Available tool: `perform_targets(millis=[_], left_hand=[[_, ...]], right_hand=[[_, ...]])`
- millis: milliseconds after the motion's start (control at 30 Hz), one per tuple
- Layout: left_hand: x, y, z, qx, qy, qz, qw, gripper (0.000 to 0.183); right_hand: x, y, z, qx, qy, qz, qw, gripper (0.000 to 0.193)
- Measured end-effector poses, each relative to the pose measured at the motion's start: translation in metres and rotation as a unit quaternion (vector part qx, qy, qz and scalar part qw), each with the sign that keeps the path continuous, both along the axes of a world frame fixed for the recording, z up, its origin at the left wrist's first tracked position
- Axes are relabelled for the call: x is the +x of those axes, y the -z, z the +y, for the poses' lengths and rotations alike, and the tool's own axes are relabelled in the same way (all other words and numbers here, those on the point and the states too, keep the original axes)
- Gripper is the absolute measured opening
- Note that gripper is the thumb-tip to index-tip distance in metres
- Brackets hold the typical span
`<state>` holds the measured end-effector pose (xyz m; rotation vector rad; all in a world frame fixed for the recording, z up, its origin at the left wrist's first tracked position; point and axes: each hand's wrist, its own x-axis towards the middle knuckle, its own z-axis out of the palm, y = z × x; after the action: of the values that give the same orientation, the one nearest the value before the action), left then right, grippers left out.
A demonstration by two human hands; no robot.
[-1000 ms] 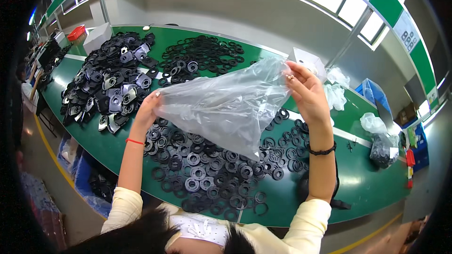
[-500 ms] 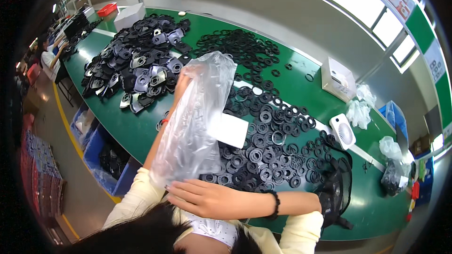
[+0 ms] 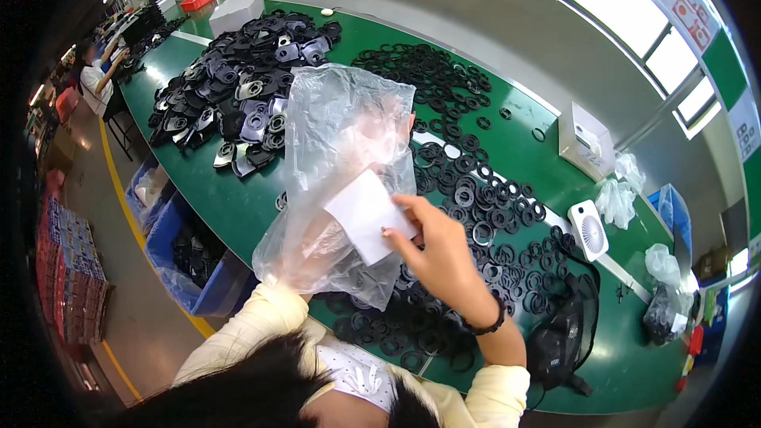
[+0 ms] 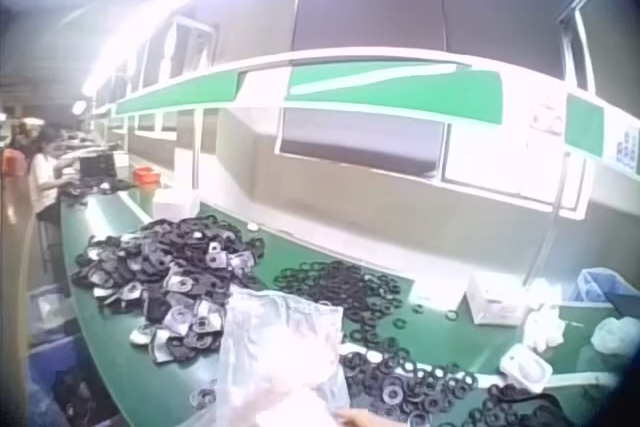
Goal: Sorting and packaging black circular plastic gaskets or washers into a plastic bag.
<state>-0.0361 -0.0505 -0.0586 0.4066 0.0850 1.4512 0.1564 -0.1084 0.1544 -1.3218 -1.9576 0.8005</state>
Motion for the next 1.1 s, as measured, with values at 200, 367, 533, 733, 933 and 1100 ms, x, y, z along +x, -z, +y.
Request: perform_targets(millis=[200,367,533,733,933,1100], left_hand=[[0.072,-0.031,0.067,-0.028,0.059,-0.115,0.991,0.025],[0.126,-0.054,0.14,-0.046,0.116,-0.21,0.97,0.025],[0.109,-0.043,0.148,0.062,0.131,-0.182,0.973,0.025],[0.107,-0.067,0.128,0.036,0.149,-0.092,0.984,0.022],[0.028,-0.055,0.058,0.005,0.176,-0.005,0.984,0.019],[-0.046,-0.091,0.132,-0.023,0.216,0.063,0.974,0.018]], right_hand=[[-0.056,0.008,-0.025,0.275,-0.206,-0.041,0.938,0.066],[-0.081,0.031,-0.022,0.278,-0.257,-0.143,0.914,0.073],[-0.057,0.003,0.008,0.28,-0.192,-0.09,0.936,0.066],[0.01,-0.027,0.088,0.283,0.049,-0.139,0.948,0.074],[0.036,-0.033,0.129,0.042,-0.013,-0.052,0.998,0.02],[0.084,-0.046,0.12,-0.014,0.076,0.319,0.945,0.01]])
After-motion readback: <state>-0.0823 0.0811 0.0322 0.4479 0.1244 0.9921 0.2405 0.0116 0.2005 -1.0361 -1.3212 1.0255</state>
